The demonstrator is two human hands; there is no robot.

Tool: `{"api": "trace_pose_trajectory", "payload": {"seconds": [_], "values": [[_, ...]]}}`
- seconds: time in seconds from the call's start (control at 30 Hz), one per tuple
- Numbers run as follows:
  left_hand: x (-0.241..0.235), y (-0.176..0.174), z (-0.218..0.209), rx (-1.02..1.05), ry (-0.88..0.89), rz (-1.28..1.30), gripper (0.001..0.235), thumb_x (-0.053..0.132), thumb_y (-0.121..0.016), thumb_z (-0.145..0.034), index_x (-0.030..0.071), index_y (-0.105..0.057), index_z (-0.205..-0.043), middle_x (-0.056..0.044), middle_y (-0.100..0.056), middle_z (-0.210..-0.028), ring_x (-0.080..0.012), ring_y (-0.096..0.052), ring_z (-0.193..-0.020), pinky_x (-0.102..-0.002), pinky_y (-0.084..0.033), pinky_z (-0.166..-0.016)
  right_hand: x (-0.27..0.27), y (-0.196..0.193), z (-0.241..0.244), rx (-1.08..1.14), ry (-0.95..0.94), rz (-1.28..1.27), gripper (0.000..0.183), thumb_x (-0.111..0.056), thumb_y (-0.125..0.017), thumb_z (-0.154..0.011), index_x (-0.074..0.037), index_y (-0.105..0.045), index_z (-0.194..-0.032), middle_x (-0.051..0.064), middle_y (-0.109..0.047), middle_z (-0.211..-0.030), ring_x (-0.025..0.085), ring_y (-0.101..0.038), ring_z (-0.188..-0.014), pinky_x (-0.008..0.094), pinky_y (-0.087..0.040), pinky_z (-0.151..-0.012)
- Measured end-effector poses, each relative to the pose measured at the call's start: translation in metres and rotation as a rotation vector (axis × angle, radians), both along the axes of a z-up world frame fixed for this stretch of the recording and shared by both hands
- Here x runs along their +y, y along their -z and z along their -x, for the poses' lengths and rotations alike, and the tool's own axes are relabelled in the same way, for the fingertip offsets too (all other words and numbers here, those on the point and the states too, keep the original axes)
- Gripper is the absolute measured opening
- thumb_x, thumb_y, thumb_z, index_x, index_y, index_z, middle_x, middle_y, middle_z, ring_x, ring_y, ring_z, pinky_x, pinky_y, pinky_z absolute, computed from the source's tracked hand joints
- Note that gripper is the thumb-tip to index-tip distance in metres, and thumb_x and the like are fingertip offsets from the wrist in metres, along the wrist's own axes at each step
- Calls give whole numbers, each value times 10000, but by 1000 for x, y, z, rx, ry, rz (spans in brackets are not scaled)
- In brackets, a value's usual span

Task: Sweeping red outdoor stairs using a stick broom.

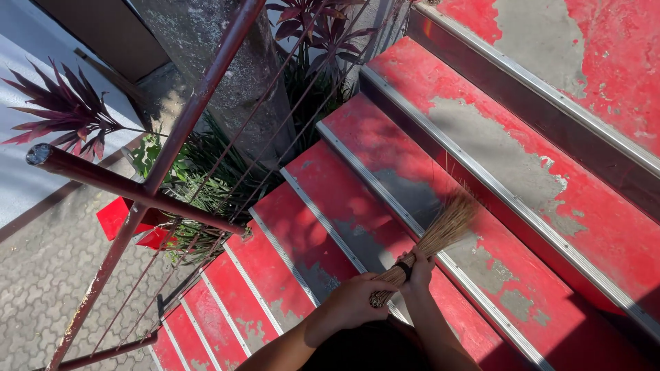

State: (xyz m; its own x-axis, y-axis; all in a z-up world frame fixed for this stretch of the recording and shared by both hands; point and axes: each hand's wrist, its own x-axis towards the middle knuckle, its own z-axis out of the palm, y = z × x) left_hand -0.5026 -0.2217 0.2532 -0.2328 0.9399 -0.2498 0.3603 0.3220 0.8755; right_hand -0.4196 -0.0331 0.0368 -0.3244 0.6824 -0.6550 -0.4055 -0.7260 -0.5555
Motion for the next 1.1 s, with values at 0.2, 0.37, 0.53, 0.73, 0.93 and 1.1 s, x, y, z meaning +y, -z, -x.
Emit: {"api": "trace_pose_trajectory", "payload": {"seconds": [0.2, 0.37, 0.53, 0.73, 0.93, 1.1], "values": [[7, 36, 23, 113, -135, 135, 476, 313, -753, -802, 213, -715, -1265, -119, -644, -1187, -291, -681, -1070, -366, -559, -920, 7, 64, 38, 175, -236, 217, 257, -144, -639, -911, -113, -430, -1057, 95, -558, -726, 241, -616, -607, 389, -588, -529], [12, -21, 18, 64, -118, 50, 498, 282, -771, -770, 207, -705, -1258, -109, -614, -1263, -301, -670, -1095, -384, -547, -925, 19, -25, 43, 154, -205, -143, 281, -60, -629, -917, -134, -445, -1116, 79, -566, -753, 201, -602, -619, 353, -545, -516], [17, 6, 29, 7, -110, -8, 460, 298, -750, -823, 222, -713, -1275, -101, -665, -1239, -288, -695, -1098, -377, -563, -938, 21, 13, 40, 20, -88, -117, 298, -80, -630, -919, -135, -413, -1116, 74, -572, -790, 200, -596, -629, 349, -533, -523], [15, -8, 88, 190, -85, 53, 533, 280, -759, -746, 213, -698, -1271, -133, -621, -1249, -340, -688, -1025, -414, -559, -891, 1, -43, 109, 233, -270, 424, 259, -179, -605, -925, -60, -439, -1084, 121, -629, -893, 253, -685, -775, 379, -629, -657], [38, -12, 126, 34, -36, -30, 472, 291, -742, -796, 189, -708, -1255, -161, -647, -1202, -340, -700, -1034, -410, -568, -896, 18, -12, 117, 67, -60, -210, 167, -180, -642, -931, -132, -546, -1059, 101, -608, -881, 224, -633, -750, 406, -553, -630], [21, -4, 180, 95, -26, 146, 444, 318, -732, -822, 204, -706, -1251, -167, -652, -1199, -351, -682, -1070, -435, -549, -926, -4, -4, 186, 207, -232, 559, 300, -299, -561, -885, -6, -600, -939, 141, -672, -821, 260, -641, -718, 413, -592, -644]]}}
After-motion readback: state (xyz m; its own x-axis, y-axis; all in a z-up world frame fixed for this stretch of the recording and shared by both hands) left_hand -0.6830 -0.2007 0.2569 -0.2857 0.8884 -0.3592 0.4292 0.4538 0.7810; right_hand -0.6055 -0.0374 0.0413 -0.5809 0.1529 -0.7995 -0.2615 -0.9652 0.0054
